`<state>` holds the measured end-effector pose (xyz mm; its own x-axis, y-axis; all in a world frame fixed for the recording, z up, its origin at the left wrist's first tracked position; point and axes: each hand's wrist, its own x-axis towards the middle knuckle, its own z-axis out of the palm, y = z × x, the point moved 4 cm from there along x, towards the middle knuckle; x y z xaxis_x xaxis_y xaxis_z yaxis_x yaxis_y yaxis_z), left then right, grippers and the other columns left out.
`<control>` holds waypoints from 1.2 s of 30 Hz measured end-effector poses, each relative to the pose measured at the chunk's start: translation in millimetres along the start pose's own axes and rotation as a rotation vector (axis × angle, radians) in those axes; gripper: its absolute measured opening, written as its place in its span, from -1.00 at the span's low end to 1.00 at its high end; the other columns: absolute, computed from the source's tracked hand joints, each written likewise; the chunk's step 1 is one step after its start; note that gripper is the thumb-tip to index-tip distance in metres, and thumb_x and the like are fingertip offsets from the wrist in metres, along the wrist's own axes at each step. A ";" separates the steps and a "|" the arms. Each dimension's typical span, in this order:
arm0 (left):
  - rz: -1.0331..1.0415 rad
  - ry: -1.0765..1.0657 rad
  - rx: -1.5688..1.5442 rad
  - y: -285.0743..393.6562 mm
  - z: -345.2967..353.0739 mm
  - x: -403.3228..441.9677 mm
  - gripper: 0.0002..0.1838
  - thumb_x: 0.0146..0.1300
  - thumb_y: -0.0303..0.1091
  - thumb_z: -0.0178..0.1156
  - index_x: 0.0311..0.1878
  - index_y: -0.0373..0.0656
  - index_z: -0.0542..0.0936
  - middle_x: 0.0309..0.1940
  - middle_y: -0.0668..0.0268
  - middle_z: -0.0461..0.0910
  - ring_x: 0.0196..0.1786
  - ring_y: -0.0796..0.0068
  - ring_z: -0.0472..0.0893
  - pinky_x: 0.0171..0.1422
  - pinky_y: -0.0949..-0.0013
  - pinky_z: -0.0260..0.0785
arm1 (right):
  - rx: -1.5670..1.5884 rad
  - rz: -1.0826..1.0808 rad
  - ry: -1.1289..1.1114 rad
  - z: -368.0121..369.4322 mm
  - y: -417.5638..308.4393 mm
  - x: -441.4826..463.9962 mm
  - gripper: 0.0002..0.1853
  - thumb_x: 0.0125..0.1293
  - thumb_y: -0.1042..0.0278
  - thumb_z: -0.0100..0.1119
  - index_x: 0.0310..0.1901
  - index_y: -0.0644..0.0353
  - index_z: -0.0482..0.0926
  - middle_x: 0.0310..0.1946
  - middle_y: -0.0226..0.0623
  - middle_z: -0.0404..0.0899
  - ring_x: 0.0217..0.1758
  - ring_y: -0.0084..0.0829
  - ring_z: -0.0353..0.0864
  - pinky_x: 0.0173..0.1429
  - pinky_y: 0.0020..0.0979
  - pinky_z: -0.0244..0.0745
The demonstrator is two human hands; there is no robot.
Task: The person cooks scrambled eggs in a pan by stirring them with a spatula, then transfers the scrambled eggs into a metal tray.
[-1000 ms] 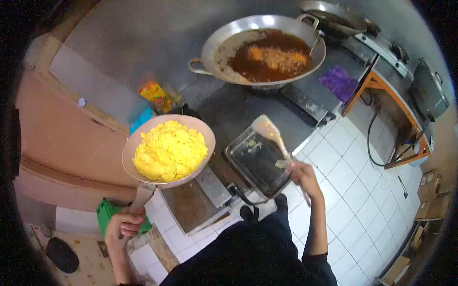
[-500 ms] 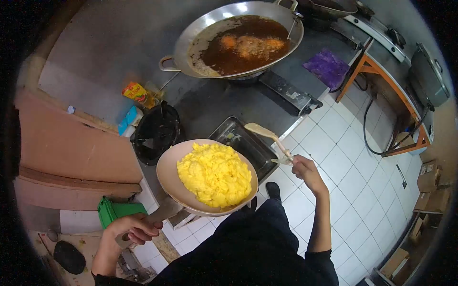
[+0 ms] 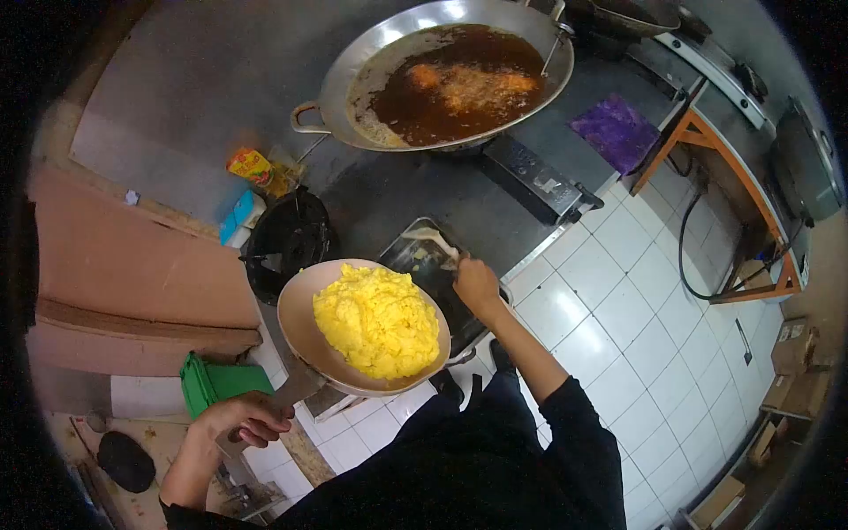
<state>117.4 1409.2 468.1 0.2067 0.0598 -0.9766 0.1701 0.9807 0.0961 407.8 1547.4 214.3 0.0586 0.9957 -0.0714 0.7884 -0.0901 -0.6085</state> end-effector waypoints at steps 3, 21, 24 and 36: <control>0.009 0.020 -0.028 5.4 -4.5 0.3 -0.86 0.13 -0.51 0.09 -0.36 -0.14 0.31 -0.71 0.56 0.16 -0.76 0.86 0.08 -0.75 0.73 -0.15 | 0.017 -0.016 0.045 7.9 0.5 22.3 -0.72 -0.07 0.50 0.11 -0.26 0.40 0.44 -0.50 0.13 0.53 -0.37 0.03 0.57 -0.26 -0.12 0.51; -0.109 0.008 -0.109 67.2 9.9 3.6 -0.94 0.18 -0.48 0.06 -0.32 -0.20 0.37 -0.69 0.59 0.15 -0.75 0.88 0.10 -0.74 0.75 -0.12 | 0.542 0.075 -0.061 -64.7 16.9 -40.6 -0.76 0.23 0.28 -0.01 -0.22 0.28 0.50 -0.55 -0.04 0.50 -0.48 -0.15 0.53 -0.36 -0.26 0.35; -0.118 0.016 -0.086 77.9 19.0 1.8 -0.95 0.19 -0.48 0.04 -0.30 -0.19 0.38 -0.68 0.59 0.15 -0.76 0.88 0.09 -0.73 0.75 -0.12 | 0.579 -0.294 -0.024 -89.1 -11.3 -50.3 -0.73 0.17 0.32 0.04 -0.08 0.13 0.53 -0.51 -0.25 0.53 -0.46 -0.21 0.54 -0.32 -0.30 0.41; -0.101 0.041 -0.107 89.2 31.2 -1.3 -0.93 0.19 -0.48 0.03 -0.27 -0.22 0.36 -0.68 0.57 0.18 -0.75 0.88 0.08 -0.73 0.75 -0.11 | -0.150 -0.775 -0.024 -70.0 -37.2 -46.1 -0.50 -0.12 0.44 0.10 -0.01 0.06 0.50 -0.24 -0.41 0.49 -0.25 -0.40 0.51 -0.21 -0.42 0.43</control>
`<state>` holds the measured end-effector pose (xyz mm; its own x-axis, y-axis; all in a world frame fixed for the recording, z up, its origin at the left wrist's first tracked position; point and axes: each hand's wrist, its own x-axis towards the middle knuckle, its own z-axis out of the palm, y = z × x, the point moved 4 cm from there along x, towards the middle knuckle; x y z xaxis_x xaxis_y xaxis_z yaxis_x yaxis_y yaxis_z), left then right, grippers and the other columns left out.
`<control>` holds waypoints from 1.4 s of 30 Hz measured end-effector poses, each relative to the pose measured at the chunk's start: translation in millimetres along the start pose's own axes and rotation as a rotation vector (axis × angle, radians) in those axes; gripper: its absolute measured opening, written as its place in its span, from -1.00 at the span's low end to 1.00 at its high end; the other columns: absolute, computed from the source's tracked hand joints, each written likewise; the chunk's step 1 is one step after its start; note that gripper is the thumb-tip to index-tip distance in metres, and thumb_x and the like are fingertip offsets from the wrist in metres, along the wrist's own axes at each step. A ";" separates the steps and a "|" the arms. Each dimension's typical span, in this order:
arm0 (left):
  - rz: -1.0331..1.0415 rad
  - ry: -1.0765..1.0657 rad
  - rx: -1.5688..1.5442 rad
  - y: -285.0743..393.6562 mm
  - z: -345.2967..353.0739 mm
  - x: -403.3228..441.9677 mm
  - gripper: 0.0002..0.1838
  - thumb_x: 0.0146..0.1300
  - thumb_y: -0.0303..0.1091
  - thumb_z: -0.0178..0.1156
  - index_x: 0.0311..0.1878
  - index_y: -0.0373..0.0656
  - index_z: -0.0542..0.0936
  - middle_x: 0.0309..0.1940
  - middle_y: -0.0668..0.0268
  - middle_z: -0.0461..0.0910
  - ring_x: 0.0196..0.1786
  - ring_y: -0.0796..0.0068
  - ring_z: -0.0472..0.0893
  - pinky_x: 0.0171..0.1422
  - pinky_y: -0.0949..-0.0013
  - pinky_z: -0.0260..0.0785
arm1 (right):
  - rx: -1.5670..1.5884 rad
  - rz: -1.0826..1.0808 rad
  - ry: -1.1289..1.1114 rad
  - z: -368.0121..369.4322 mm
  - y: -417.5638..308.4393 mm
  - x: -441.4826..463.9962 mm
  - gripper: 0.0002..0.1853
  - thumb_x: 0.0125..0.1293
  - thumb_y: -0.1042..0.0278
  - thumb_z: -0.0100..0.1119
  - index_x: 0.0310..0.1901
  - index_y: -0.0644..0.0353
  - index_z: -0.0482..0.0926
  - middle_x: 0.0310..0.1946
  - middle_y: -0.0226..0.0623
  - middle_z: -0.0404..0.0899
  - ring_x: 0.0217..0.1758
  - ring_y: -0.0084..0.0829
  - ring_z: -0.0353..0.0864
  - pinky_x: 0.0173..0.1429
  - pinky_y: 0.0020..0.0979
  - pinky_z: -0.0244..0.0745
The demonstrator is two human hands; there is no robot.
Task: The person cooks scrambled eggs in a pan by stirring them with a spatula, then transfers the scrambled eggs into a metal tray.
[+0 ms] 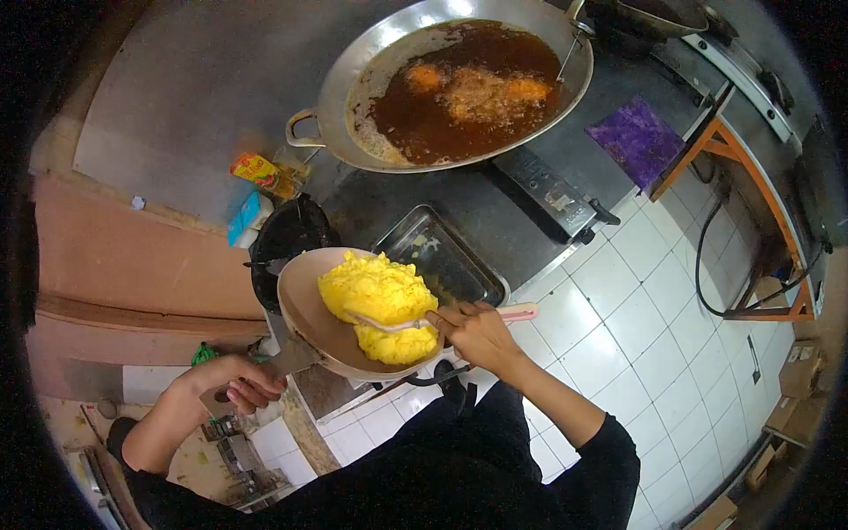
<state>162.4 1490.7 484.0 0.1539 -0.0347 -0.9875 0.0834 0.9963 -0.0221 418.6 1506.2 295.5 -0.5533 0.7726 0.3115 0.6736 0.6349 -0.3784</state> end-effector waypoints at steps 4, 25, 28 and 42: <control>0.019 0.051 -0.044 -2.8 -1.0 -2.5 -0.93 0.18 -0.50 0.04 -0.28 -0.23 0.36 -0.66 0.56 0.19 -0.74 0.88 0.08 -0.74 0.76 -0.09 | 0.010 0.072 -0.030 7.4 14.9 -11.7 -0.49 -0.15 0.46 0.12 -0.01 0.07 0.50 -0.27 -0.42 0.49 -0.28 -0.42 0.50 -0.20 -0.44 0.43; 0.034 0.015 -0.118 -6.3 8.4 -9.6 -0.91 0.19 -0.51 0.03 -0.38 -0.18 0.32 -0.65 0.57 0.16 -0.75 0.89 0.11 -0.76 0.78 -0.06 | 0.100 0.316 0.165 -34.2 77.9 -30.4 -0.57 -0.14 0.50 0.12 -0.11 0.05 0.57 -0.55 -0.32 0.42 -0.51 -0.33 0.49 -0.43 -0.36 0.42; 0.033 -0.005 -0.108 -6.2 10.6 -8.8 -0.91 0.20 -0.49 0.03 -0.39 -0.17 0.32 -0.65 0.58 0.15 -0.74 0.90 0.11 -0.75 0.77 -0.07 | 0.151 0.201 0.264 -42.1 45.4 -2.1 -0.59 -0.09 0.49 0.10 -0.09 0.01 0.56 -0.52 -0.37 0.46 -0.51 -0.38 0.50 -0.43 -0.38 0.43; 0.021 0.049 -0.068 -17.3 14.8 -6.1 -0.88 0.22 -0.44 0.05 -0.42 -0.14 0.34 -0.68 0.59 0.15 -0.74 0.88 0.10 -0.74 0.74 -0.10 | 0.002 0.108 0.073 44.1 -19.9 35.7 -0.56 -0.04 0.40 0.02 -0.02 0.23 0.47 -0.27 -0.33 0.51 -0.40 -0.37 0.54 -0.36 -0.39 0.45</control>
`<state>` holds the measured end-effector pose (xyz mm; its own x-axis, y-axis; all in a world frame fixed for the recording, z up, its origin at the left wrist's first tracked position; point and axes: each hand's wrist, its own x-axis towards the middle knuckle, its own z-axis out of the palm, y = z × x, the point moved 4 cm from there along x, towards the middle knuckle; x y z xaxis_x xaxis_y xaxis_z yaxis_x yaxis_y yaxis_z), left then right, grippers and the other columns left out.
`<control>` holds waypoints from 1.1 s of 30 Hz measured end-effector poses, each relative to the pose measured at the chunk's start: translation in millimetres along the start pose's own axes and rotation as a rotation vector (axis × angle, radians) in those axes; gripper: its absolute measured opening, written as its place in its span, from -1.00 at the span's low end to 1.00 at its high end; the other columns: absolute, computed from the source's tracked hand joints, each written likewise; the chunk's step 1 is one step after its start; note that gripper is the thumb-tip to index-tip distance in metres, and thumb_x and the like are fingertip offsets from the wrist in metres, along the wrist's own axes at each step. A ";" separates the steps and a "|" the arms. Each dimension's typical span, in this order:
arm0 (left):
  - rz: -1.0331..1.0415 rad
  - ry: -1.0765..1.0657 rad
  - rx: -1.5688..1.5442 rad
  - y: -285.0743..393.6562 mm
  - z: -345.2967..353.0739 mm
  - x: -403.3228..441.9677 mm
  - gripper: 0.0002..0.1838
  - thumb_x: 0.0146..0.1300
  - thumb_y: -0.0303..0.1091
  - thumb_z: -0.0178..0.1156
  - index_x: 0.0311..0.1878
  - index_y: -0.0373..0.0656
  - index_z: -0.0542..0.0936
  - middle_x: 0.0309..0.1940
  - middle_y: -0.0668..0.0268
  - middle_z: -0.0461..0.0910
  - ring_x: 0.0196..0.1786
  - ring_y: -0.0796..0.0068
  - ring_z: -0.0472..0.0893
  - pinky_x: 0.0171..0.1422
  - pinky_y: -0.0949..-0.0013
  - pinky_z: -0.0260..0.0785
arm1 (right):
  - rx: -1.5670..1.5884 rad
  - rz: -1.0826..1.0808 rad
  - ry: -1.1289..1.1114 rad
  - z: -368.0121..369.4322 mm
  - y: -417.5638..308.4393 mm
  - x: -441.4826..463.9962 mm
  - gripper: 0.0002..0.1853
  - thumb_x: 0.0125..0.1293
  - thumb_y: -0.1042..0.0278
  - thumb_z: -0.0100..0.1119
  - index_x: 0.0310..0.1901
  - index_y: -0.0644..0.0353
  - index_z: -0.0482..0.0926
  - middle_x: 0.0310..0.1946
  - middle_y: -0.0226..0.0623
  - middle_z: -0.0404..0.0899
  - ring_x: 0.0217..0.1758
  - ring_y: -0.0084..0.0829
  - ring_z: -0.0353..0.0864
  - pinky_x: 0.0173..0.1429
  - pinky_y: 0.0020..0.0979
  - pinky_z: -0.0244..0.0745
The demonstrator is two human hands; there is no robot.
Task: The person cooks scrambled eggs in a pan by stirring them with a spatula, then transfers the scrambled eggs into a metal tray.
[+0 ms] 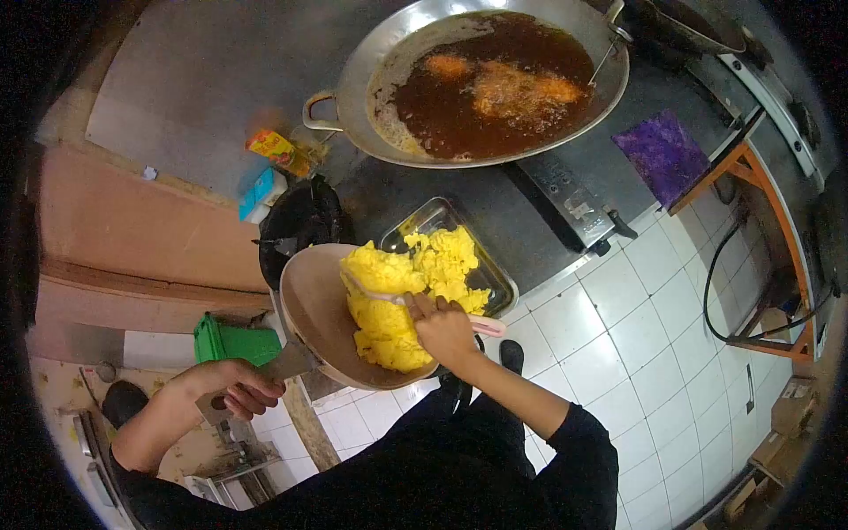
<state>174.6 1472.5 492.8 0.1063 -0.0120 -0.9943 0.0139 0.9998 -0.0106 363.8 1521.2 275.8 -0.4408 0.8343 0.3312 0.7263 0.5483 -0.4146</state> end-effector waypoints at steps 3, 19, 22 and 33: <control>0.001 0.005 0.013 -0.5 -2.0 1.7 -0.86 0.22 -0.44 0.03 -0.44 -0.12 0.32 -0.68 0.60 0.14 -0.74 0.89 0.10 -0.74 0.74 -0.10 | 0.018 0.090 -0.030 9.5 16.7 -14.9 -0.53 -0.07 0.41 0.04 -0.01 0.23 0.46 -0.26 -0.32 0.52 -0.41 -0.37 0.54 -0.35 -0.37 0.46; -0.014 0.022 0.010 4.2 -1.2 0.2 -0.81 0.23 -0.42 0.03 -0.49 -0.08 0.28 -0.69 0.59 0.13 -0.75 0.89 0.09 -0.73 0.75 -0.11 | 0.198 0.400 0.122 -23.8 88.6 -61.2 -0.70 -0.05 0.49 0.08 -0.20 0.09 0.57 -0.45 -0.33 0.47 -0.47 -0.25 0.53 -0.42 -0.29 0.45; -0.008 0.048 0.016 6.0 6.3 -6.8 -0.80 0.24 -0.42 0.03 -0.50 -0.08 0.27 -0.68 0.59 0.14 -0.75 0.89 0.09 -0.74 0.76 -0.10 | 0.263 0.160 0.182 -39.9 61.2 -52.0 -0.65 -0.16 0.53 0.12 -0.22 0.05 0.59 -0.44 -0.33 0.50 -0.45 -0.24 0.53 -0.43 -0.32 0.44; 0.030 0.065 -0.057 -2.2 -0.3 -8.6 -0.84 0.21 -0.46 -0.02 -0.47 -0.12 0.27 -0.73 0.58 0.10 -0.77 0.84 0.09 -0.73 0.71 -0.08 | 0.050 -0.249 -0.132 -17.8 13.6 -62.4 -0.45 -0.12 0.39 0.13 0.05 0.11 0.44 -0.21 -0.40 0.48 -0.22 -0.42 0.51 -0.18 -0.44 0.45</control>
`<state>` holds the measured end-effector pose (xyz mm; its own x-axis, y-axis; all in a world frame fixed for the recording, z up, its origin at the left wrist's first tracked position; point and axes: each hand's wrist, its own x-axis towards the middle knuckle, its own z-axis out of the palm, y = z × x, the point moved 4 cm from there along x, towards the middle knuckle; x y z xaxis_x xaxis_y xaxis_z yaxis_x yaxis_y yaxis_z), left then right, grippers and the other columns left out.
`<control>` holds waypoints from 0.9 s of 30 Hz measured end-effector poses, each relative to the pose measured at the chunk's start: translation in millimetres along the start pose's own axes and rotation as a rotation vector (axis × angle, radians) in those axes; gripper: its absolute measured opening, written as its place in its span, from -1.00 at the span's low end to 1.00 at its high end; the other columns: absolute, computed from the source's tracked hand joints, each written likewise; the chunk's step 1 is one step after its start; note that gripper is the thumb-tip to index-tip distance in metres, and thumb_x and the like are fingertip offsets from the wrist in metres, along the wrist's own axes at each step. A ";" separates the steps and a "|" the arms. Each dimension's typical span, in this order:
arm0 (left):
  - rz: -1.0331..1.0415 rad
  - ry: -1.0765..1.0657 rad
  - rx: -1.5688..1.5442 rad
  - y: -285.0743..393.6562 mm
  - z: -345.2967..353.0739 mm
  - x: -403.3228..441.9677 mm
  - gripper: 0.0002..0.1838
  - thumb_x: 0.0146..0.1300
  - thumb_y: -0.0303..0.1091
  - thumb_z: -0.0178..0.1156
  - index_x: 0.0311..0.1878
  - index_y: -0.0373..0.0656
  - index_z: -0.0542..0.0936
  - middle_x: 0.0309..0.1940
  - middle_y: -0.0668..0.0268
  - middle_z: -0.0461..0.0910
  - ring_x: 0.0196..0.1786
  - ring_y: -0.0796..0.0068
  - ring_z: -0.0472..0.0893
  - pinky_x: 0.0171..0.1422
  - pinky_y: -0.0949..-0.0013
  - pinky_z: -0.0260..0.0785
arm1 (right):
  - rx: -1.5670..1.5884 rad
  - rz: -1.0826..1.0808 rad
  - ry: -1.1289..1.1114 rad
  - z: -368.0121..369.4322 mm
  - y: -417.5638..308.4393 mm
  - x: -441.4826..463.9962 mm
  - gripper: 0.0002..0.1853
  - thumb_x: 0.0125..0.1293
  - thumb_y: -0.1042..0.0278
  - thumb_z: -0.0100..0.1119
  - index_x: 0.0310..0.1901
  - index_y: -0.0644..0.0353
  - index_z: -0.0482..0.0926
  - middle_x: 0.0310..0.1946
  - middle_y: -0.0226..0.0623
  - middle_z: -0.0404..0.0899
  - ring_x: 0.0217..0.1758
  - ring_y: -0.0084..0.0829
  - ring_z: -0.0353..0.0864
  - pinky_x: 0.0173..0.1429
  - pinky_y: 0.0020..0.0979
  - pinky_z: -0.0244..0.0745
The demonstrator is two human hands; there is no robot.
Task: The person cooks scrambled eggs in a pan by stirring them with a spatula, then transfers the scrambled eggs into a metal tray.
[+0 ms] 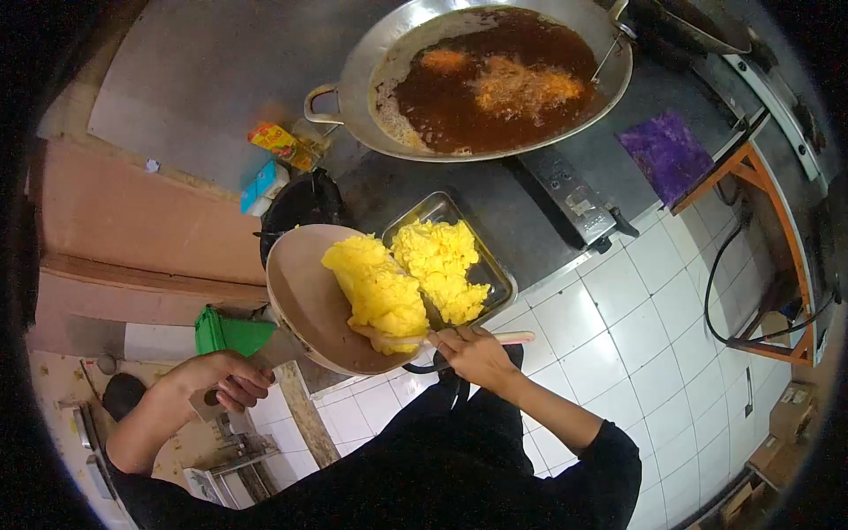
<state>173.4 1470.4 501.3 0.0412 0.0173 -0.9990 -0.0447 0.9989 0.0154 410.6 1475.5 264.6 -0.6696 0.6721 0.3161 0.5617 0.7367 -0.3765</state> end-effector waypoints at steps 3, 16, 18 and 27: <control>-0.027 -0.072 -0.067 -4.9 -12.1 10.1 -0.89 0.23 -0.46 -0.05 -0.41 -0.16 0.28 -0.72 0.57 0.09 -0.77 0.84 0.09 -0.73 0.71 -0.08 | -0.034 0.078 0.071 16.7 7.6 -7.9 -0.45 -0.09 0.40 0.10 0.07 0.10 0.43 -0.20 -0.41 0.48 -0.22 -0.41 0.51 -0.19 -0.43 0.45; -0.094 -0.239 -0.275 -9.1 -21.6 19.1 -0.91 0.30 -0.45 -0.19 -0.33 -0.17 0.29 -0.65 0.53 0.15 -0.71 0.81 0.18 -0.67 0.70 0.05 | -0.029 0.213 0.131 13.0 91.7 -36.0 -0.46 -0.18 0.49 0.09 0.00 0.06 0.46 -0.42 -0.39 0.45 -0.39 -0.37 0.51 -0.39 -0.37 0.42; -0.093 -0.282 -0.348 -14.2 -25.5 22.0 -0.91 0.31 -0.45 -0.20 -0.32 -0.18 0.29 -0.65 0.53 0.15 -0.70 0.80 0.18 -0.67 0.70 0.06 | 0.029 0.290 0.117 17.1 100.6 -43.4 -0.48 -0.21 0.51 0.09 -0.05 0.07 0.49 -0.49 -0.36 0.43 -0.46 -0.35 0.50 -0.42 -0.34 0.42; -0.079 -0.225 -0.300 -16.6 -14.8 17.4 -0.89 0.29 -0.44 -0.15 -0.39 -0.16 0.26 -0.67 0.54 0.13 -0.73 0.82 0.15 -0.73 0.72 -0.02 | 0.039 0.610 0.094 -18.8 110.3 -39.3 -0.65 -0.04 0.48 0.08 -0.14 0.04 0.55 -0.36 -0.19 0.54 -0.47 -0.17 0.55 -0.40 -0.25 0.48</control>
<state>160.0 1453.4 483.1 0.2731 -0.0166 -0.9619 -0.3215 0.9408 -0.1075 508.1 1531.8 227.0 -0.1872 0.9763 0.1085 0.8106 0.2159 -0.5443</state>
